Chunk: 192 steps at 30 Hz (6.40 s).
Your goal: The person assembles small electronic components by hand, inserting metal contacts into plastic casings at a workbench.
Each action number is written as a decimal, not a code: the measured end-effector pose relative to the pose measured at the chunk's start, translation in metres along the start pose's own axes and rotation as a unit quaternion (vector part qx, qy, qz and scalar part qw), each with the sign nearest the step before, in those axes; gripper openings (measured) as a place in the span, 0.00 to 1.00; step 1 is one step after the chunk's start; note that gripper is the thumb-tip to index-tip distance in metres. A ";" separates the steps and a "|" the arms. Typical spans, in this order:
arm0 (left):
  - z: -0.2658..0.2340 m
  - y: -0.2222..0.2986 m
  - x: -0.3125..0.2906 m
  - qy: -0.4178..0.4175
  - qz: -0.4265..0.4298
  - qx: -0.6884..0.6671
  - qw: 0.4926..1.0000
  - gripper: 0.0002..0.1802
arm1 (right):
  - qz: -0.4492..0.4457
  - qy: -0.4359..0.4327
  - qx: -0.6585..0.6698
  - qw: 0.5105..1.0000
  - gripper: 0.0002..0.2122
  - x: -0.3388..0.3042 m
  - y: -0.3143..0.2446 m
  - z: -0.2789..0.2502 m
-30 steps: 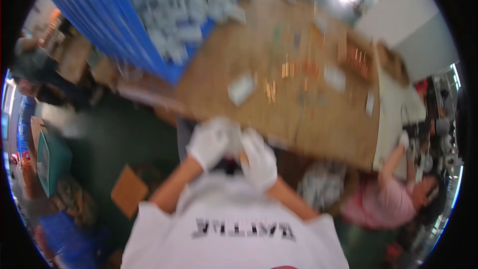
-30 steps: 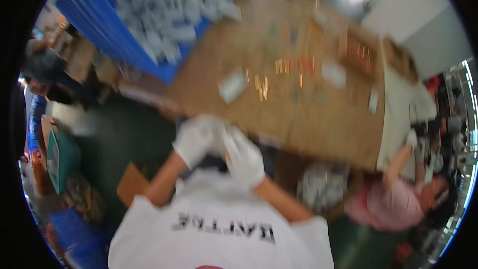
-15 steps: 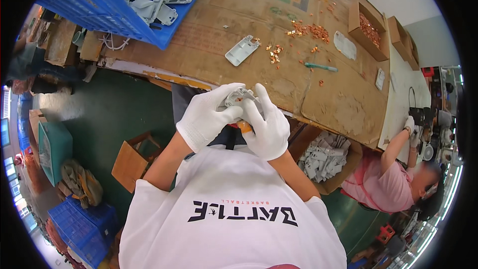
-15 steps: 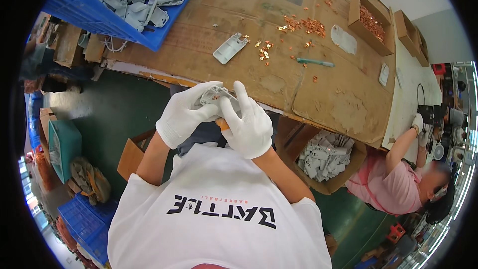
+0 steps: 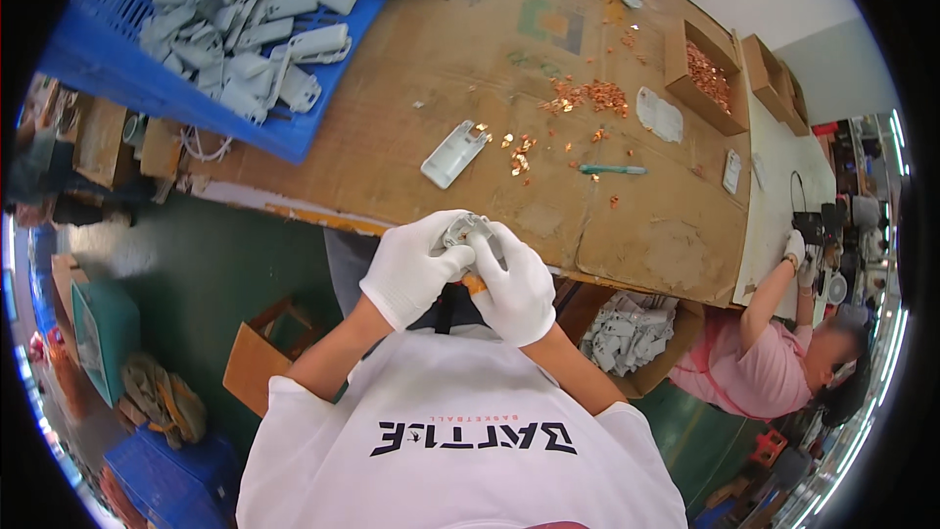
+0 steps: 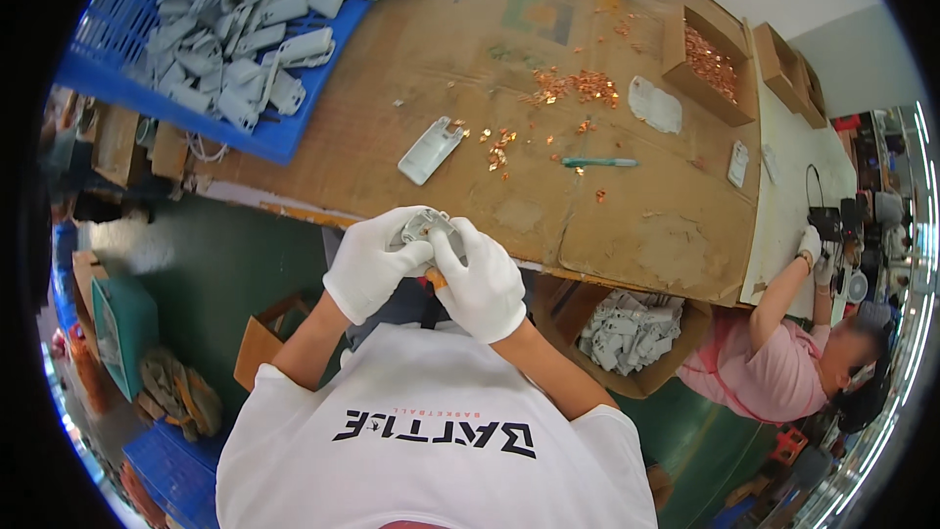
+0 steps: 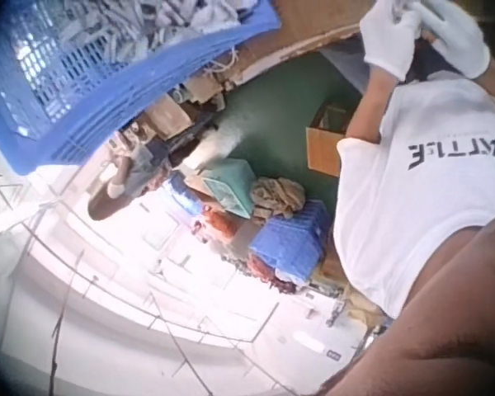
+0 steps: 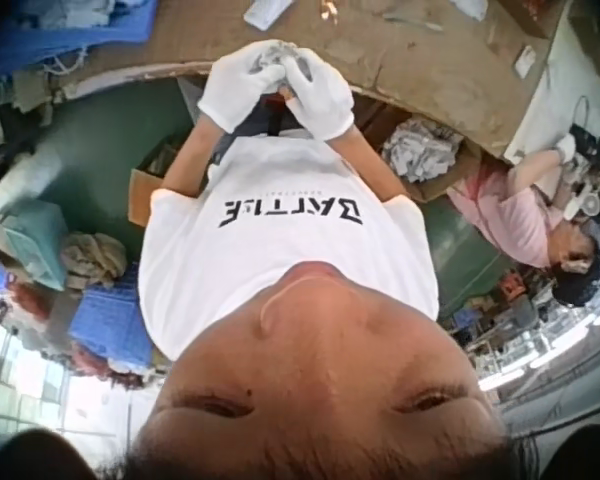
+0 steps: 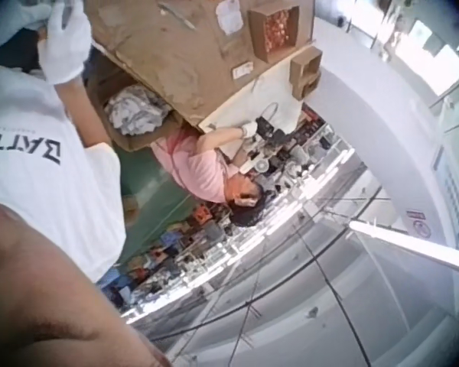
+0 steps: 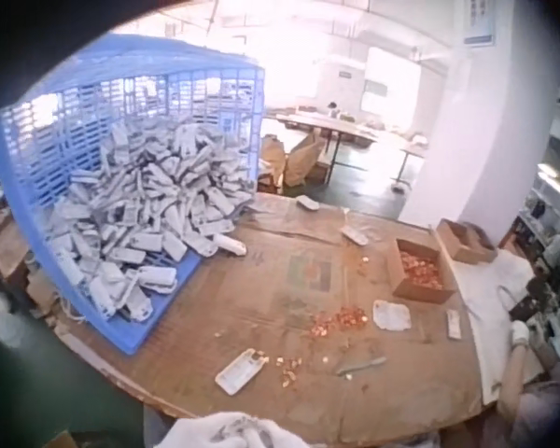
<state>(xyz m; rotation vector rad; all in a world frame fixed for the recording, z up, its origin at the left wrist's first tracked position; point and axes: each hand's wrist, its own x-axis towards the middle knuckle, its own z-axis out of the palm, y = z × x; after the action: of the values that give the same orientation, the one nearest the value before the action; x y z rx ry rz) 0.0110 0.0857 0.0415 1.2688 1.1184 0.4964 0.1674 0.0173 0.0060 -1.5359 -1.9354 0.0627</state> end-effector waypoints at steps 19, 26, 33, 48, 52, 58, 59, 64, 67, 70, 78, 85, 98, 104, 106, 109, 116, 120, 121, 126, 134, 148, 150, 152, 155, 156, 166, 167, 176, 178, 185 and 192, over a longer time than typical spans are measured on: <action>-0.184 -0.005 0.181 0.443 0.016 0.657 0.609 0.20 | 0.482 -0.019 -0.513 0.710 0.19 -0.009 0.332 -0.163; -0.148 0.045 0.192 0.402 -0.095 0.641 0.647 0.19 | 0.147 0.069 -0.197 0.967 0.13 0.023 0.250 -0.082; -0.143 0.039 0.206 0.272 0.062 0.660 0.698 0.28 | 0.170 -0.026 -0.066 0.983 0.08 0.060 0.234 -0.048; -0.102 0.019 0.223 0.123 0.160 0.464 0.863 0.22 | 0.242 -0.269 -0.149 0.920 0.06 0.108 0.240 -0.049; -0.109 -0.006 0.245 0.138 0.162 0.264 0.941 0.22 | 0.203 -0.283 -0.243 0.906 0.08 0.110 0.219 -0.037; -0.103 -0.002 0.234 0.267 0.206 0.268 0.903 0.16 | 0.218 -0.271 -0.280 0.895 0.09 0.109 0.216 -0.038; -0.104 0.004 0.227 0.262 0.236 0.207 0.912 0.16 | 0.217 -0.271 -0.281 0.895 0.09 0.105 0.219 -0.039; -0.112 0.019 0.175 0.045 0.175 -0.195 0.964 0.17 | 0.179 -0.206 -0.292 0.917 0.06 0.091 0.223 -0.031; -0.081 0.007 0.159 -0.053 0.096 -0.241 0.964 0.21 | 0.189 -0.211 -0.293 0.913 0.06 0.096 0.222 -0.033; -0.041 0.016 0.141 -0.061 0.099 -0.010 0.993 0.20 | 0.211 -0.185 -0.256 0.925 0.07 0.096 0.218 -0.042; -0.015 0.023 0.098 -0.259 0.050 0.105 0.959 0.15 | 0.016 -0.042 0.162 0.986 0.10 0.066 0.047 -0.034; 0.042 -0.040 0.065 -0.172 0.044 -0.337 0.925 0.21 | 0.124 0.159 0.121 0.972 0.14 0.026 0.034 0.006; 0.049 -0.030 0.037 0.110 0.250 -0.024 0.962 0.22 | 0.077 0.057 0.184 0.978 0.13 0.047 0.029 -0.012; 0.034 -0.019 0.036 0.082 0.275 -0.031 0.957 0.21 | 0.026 0.079 0.120 0.989 0.15 0.052 0.027 -0.010; 0.032 -0.019 0.035 0.076 0.273 0.010 0.959 0.20 | 0.020 0.084 0.108 0.990 0.16 0.052 0.024 -0.008; 0.035 -0.017 0.031 0.094 0.253 -0.010 0.963 0.19 | 0.061 0.086 0.091 0.990 0.16 0.056 0.022 -0.008; 0.028 -0.023 0.033 0.081 0.308 0.072 0.945 0.17 | 0.287 0.047 0.239 0.927 0.13 0.052 0.027 -0.021; 0.024 -0.026 0.030 0.056 0.309 0.147 0.938 0.18 | 0.267 -0.128 0.300 0.907 0.13 0.049 0.032 -0.030; 0.024 -0.027 0.028 0.049 0.289 0.138 0.946 0.18 | 0.266 -0.135 0.269 0.916 0.13 0.046 0.026 -0.032; 0.027 -0.033 0.010 0.018 0.225 0.128 0.966 0.19 | 0.317 -0.162 0.300 0.885 0.15 0.022 0.026 -0.021; 0.046 -0.049 -0.011 0.091 0.155 0.162 0.970 0.23 | 0.407 -0.087 0.401 0.816 0.10 -0.014 0.019 -0.005; 0.063 -0.087 -0.063 -0.170 0.047 0.235 0.956 0.12 | 0.430 -0.256 0.183 0.846 0.06 -0.105 -0.020 -0.023; 0.068 -0.087 -0.066 -0.157 0.070 0.242 0.955 0.13 | 0.415 -0.222 0.169 0.866 0.07 -0.108 -0.025 -0.027; 0.073 -0.087 -0.065 -0.123 0.093 0.246 0.957 0.13 | 0.379 -0.172 0.158 0.895 0.09 -0.109 -0.028 -0.030; 0.075 -0.079 -0.059 -0.122 0.062 0.267 0.954 0.12 | 0.390 -0.151 0.137 0.898 0.08 -0.106 -0.029 -0.030; 0.075 -0.079 -0.059 -0.121 0.063 0.268 0.954 0.12 | 0.389 -0.151 0.138 0.898 0.08 -0.106 -0.029 -0.030; 0.073 -0.088 -0.064 -0.125 0.118 0.309 0.935 0.07 | 0.383 -0.183 0.156 0.892 0.08 -0.107 -0.026 -0.027; 0.072 -0.085 -0.062 -0.116 0.105 0.301 0.941 0.07 | 0.378 -0.194 0.168 0.889 0.09 -0.105 -0.026 -0.028; 0.065 -0.084 -0.051 -0.084 0.095 0.219 0.968 0.07 | 0.399 -0.277 0.225 0.845 0.14 -0.095 -0.028 -0.046; 0.064 -0.085 -0.054 -0.070 0.107 0.191 0.973 0.07 | 0.412 -0.270 0.243 0.836 0.14 -0.096 -0.032 -0.046; 0.060 -0.084 -0.066 -0.078 0.018 0.212 0.974 0.07 | 0.349 -0.244 0.197 0.883 0.14 -0.113 -0.039 -0.037; 0.054 -0.095 -0.049 -0.025 0.052 0.139 0.989 0.08 | 0.293 -0.075 0.197 0.932 0.25 -0.107 -0.041 -0.025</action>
<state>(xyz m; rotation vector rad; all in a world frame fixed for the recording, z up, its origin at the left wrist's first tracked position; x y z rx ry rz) 0.0115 -0.0082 -0.0324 1.5804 1.1093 0.3937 0.1554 -0.0988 -0.0057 -1.7982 -1.3855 0.7958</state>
